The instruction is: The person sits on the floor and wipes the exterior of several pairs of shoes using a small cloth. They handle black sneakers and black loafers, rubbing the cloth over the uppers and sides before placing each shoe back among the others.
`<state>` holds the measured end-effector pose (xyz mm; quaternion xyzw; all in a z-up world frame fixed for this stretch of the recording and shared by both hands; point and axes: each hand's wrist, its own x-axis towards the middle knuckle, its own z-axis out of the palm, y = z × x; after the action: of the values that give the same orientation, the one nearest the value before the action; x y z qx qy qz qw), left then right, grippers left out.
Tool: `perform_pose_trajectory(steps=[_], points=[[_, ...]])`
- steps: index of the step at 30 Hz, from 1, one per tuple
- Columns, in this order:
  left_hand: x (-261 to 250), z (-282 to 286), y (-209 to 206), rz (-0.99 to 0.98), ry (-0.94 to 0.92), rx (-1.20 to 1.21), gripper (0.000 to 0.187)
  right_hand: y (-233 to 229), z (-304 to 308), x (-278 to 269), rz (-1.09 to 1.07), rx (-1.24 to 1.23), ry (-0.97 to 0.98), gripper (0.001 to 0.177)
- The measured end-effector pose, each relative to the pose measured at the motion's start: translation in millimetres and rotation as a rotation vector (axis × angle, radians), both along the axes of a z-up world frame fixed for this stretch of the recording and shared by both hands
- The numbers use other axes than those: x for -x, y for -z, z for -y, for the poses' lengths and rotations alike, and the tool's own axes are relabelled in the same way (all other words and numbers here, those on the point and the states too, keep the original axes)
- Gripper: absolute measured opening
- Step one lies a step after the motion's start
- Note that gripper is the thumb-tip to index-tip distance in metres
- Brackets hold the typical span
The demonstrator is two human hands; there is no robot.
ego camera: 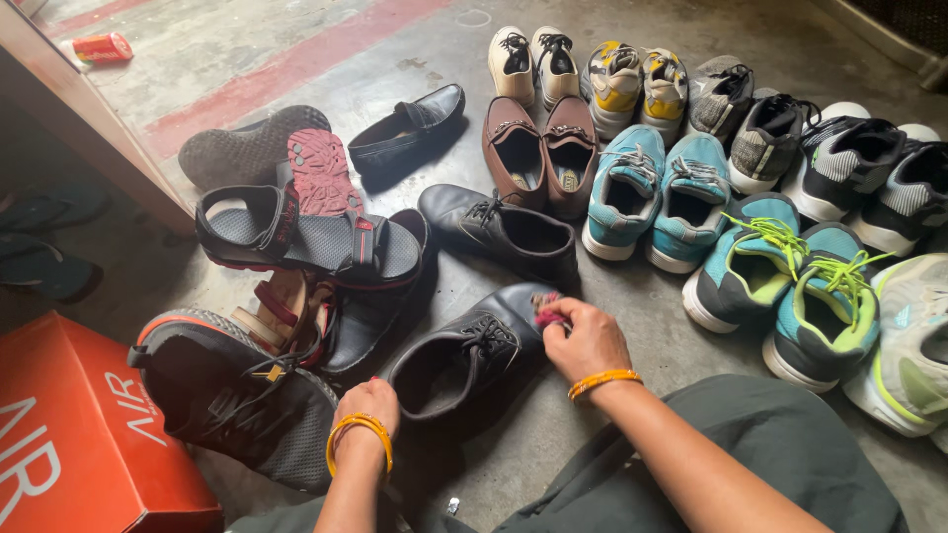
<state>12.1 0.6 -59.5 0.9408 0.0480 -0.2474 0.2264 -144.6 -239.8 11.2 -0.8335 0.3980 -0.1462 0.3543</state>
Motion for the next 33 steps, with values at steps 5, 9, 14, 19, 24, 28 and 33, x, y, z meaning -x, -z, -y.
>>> perform_pose_trajectory(steps=[5,9,14,19,24,28,33], points=[[26,14,-55,0.553,0.085,0.197,0.033,43,15,-16,0.248,0.207,-0.22,0.038],[38,32,-61,0.648,0.359,0.558,0.019,79,12,-18,0.093,0.241,-0.35,0.043],[52,46,-46,0.391,0.558,0.45,0.023,88,15,-16,0.067,0.385,-0.428,0.046],[47,53,-31,0.388,0.592,0.43,0.029,72,-13,-10,0.037,0.349,-0.313,0.044],[35,45,-35,0.583,0.454,0.538,0.029,43,-63,18,0.083,0.079,-0.119,0.039],[20,26,-58,0.595,0.128,0.393,0.025,0,-83,28,0.179,-0.16,-0.025,0.036],[12,14,-45,0.346,0.088,0.2,0.039,-29,-88,-5,0.473,0.223,-0.351,0.042]])
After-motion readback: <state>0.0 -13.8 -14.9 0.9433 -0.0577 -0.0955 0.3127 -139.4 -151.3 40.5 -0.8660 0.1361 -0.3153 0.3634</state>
